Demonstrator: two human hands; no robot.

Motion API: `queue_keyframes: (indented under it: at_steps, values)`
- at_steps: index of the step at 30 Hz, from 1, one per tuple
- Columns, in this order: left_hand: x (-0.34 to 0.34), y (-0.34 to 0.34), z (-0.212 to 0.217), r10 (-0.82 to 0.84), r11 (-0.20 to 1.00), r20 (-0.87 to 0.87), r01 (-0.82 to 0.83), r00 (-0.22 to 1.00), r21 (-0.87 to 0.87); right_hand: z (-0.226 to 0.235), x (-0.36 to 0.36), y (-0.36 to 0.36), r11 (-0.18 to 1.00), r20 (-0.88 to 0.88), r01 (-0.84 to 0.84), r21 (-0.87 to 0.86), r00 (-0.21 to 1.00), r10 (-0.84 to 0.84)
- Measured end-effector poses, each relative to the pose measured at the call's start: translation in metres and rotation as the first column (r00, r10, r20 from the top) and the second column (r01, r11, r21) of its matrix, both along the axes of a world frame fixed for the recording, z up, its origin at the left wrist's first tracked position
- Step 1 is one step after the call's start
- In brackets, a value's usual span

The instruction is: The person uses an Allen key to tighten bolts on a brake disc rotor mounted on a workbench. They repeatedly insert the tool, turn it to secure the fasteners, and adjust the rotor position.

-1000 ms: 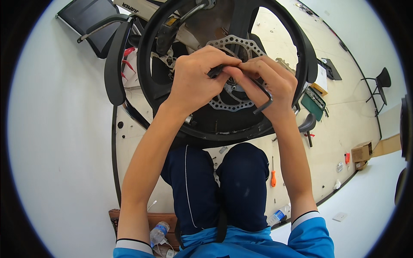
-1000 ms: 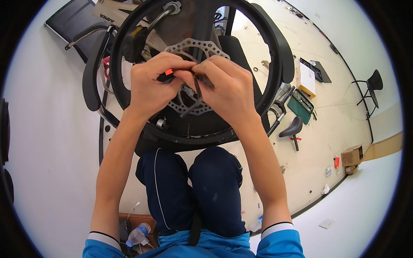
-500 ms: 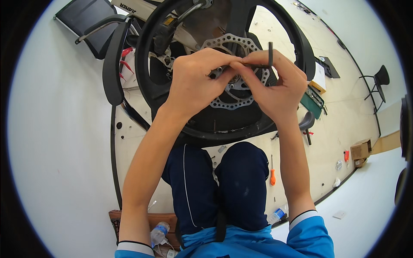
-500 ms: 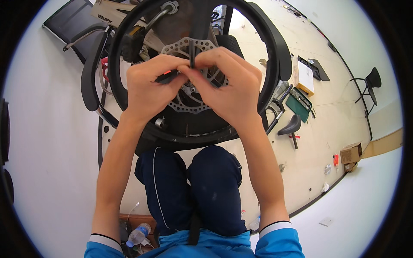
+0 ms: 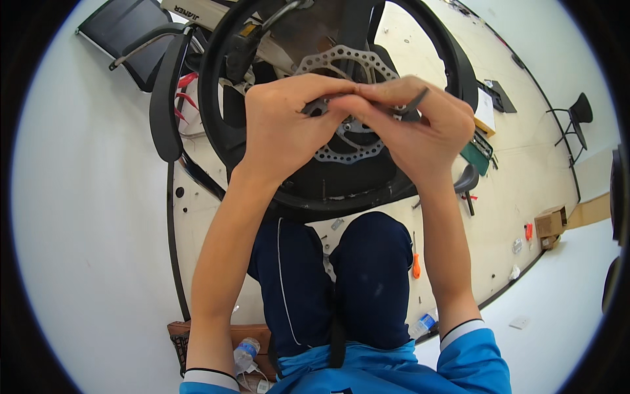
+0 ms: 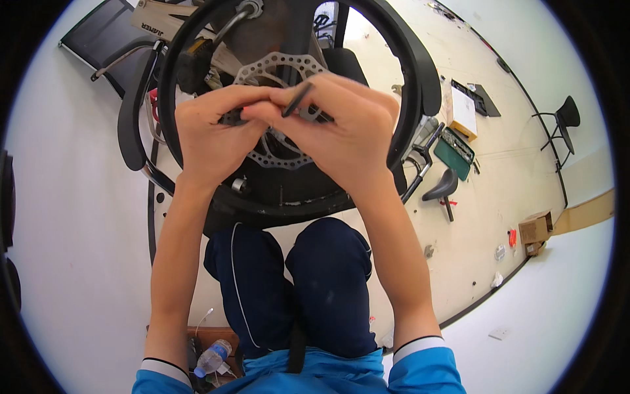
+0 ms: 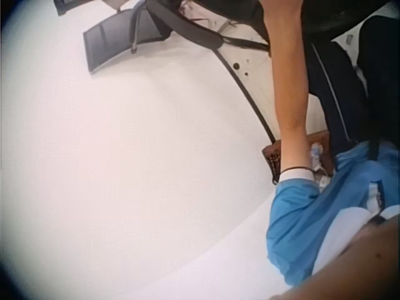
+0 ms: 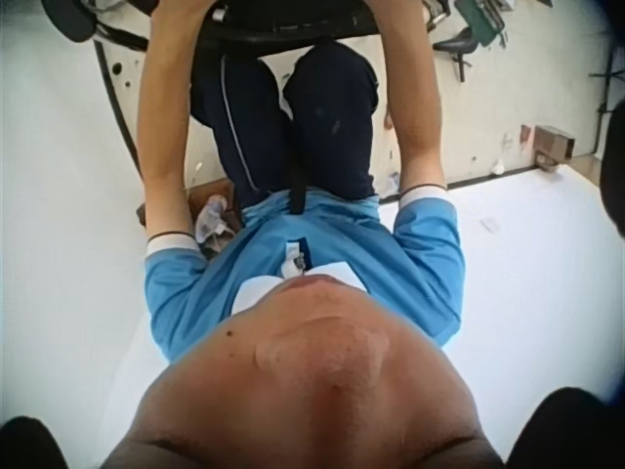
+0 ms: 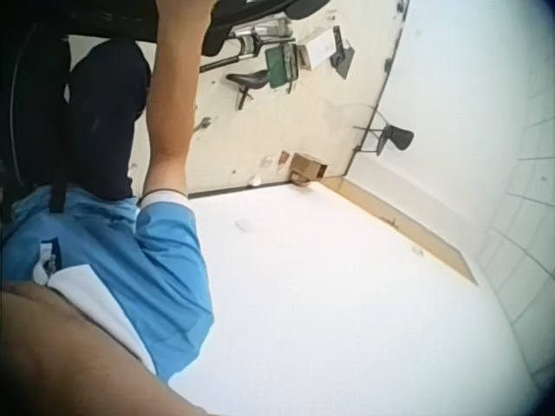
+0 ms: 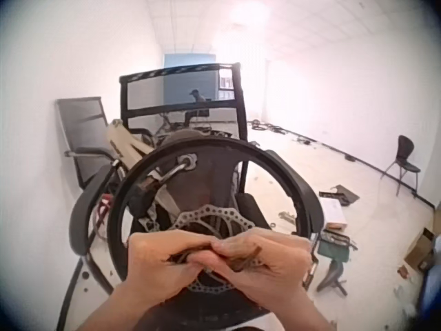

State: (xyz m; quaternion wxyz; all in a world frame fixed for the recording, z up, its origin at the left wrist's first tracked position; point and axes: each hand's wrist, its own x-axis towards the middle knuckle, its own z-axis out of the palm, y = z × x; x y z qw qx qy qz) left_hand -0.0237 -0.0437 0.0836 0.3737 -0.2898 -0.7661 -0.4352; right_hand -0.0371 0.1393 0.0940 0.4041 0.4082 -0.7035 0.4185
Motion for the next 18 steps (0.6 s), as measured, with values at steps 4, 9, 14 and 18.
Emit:
queue_keyframes:
  at_steps: [4, 9, 14, 18]
  values:
    - [0.0, 0.004, -0.003, 0.071, 0.997, -0.038, -0.072, 0.997, -0.031, 0.009, -0.005, -0.009, 0.997, -0.031, -0.048, -0.058, 0.998, 0.046]
    - [0.002, 0.004, 0.0, 0.057, 0.991, -0.017, -0.058, 0.998, -0.123, 0.005, 0.009, -0.003, 0.994, 0.112, -0.112, 0.015, 0.988, 0.109]
    - [-0.003, 0.003, -0.005, 0.065, 0.995, -0.135, -0.075, 0.989, -0.066, 0.006, 0.002, 0.003, 0.992, 0.113, -0.128, 0.007, 0.986, 0.126]
    - [0.001, 0.005, -0.003, 0.081, 0.994, -0.138, -0.09, 0.987, -0.062, 0.001, -0.003, 0.003, 0.995, 0.07, -0.092, -0.029, 0.993, 0.094]
